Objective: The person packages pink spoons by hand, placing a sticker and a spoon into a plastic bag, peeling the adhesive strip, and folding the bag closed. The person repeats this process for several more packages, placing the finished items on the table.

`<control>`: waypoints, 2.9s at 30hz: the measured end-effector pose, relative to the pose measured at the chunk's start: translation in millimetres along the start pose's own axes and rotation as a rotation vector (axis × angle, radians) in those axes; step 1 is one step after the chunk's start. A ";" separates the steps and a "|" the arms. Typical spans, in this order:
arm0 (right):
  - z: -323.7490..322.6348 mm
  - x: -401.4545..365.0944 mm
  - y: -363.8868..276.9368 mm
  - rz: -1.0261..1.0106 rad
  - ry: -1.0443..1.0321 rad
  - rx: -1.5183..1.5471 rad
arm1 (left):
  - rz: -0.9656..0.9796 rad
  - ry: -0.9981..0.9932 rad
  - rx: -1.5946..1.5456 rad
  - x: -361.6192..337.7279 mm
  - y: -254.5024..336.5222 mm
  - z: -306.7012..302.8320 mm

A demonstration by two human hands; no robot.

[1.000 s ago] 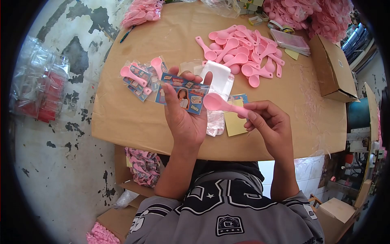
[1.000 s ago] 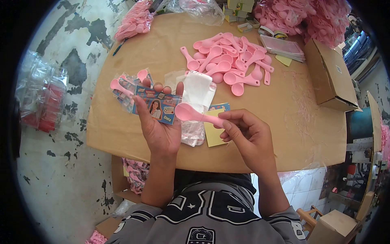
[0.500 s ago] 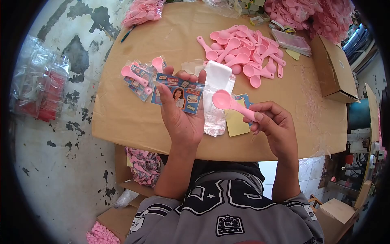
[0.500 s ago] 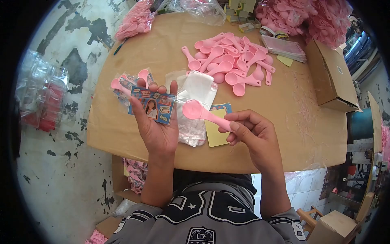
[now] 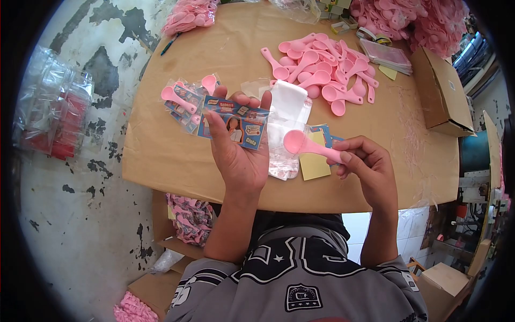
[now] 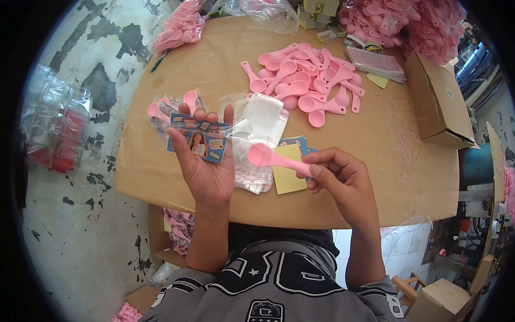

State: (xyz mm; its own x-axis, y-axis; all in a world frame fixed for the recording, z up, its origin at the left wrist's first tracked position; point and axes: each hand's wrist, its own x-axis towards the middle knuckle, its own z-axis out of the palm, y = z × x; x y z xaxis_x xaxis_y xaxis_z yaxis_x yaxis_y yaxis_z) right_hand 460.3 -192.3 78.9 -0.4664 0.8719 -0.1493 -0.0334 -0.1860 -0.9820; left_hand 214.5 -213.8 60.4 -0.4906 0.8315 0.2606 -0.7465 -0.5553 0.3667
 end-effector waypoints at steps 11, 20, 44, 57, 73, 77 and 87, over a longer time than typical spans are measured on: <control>18.1 3.2 2.9 -0.035 -0.049 0.053 | -0.052 0.015 -0.001 -7.7 -11.9 9.5; 32.9 5.0 -4.0 -0.035 -0.107 0.176 | -0.226 0.045 -0.114 -14.3 -19.5 12.8; 11.8 4.6 -1.6 -0.722 0.288 -0.815 | -0.489 0.120 0.095 -8.5 -6.2 15.9; 33.3 19.0 -11.2 -0.957 0.079 -0.833 | -0.854 -0.073 -0.035 -26.4 -13.9 38.1; 27.3 8.0 -5.7 -0.250 0.104 -0.153 | -0.620 -0.198 0.720 -30.1 -10.0 32.1; 22.8 14.4 -8.9 -0.619 0.399 -0.569 | -0.478 -0.167 0.830 -37.8 -9.2 40.0; 33.0 31.9 -17.3 -1.033 0.502 -1.021 | -0.378 -0.344 1.113 -53.4 -15.5 29.0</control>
State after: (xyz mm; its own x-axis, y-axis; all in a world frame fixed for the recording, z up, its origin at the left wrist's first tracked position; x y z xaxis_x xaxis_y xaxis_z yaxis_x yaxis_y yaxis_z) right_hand 416.8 -176.2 94.9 -0.2781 0.5181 0.8088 0.5546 0.7741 -0.3052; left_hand 265.4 -249.9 66.8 -0.0563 0.9895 0.1329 0.0583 -0.1296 0.9899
